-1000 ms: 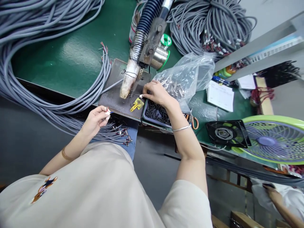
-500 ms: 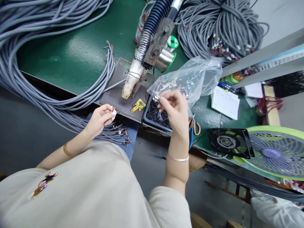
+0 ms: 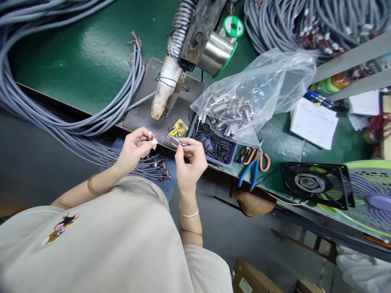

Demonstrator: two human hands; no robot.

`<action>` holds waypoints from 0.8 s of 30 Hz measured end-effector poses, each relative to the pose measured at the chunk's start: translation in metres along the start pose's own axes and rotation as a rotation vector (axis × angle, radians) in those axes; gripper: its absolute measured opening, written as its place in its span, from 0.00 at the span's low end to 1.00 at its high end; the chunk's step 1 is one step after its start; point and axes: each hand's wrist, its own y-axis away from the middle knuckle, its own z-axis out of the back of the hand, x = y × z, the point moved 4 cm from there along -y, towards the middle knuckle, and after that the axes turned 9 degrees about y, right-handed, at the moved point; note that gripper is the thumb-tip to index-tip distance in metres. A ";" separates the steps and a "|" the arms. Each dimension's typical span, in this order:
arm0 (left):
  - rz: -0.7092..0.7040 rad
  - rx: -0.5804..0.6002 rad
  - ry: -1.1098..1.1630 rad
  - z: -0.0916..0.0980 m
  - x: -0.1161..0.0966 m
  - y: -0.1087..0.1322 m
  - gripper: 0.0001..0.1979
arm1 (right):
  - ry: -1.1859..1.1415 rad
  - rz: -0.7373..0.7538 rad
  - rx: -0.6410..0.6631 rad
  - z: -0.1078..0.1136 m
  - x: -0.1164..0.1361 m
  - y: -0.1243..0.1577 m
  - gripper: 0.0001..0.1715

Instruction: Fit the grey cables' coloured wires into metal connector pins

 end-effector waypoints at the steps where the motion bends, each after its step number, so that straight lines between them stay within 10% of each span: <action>1: -0.008 0.001 -0.014 0.001 0.001 -0.001 0.12 | 0.069 0.047 0.005 -0.003 0.000 0.002 0.06; 24: -0.139 0.009 -0.088 -0.001 0.000 -0.023 0.11 | 0.131 0.219 0.100 -0.024 -0.006 -0.009 0.06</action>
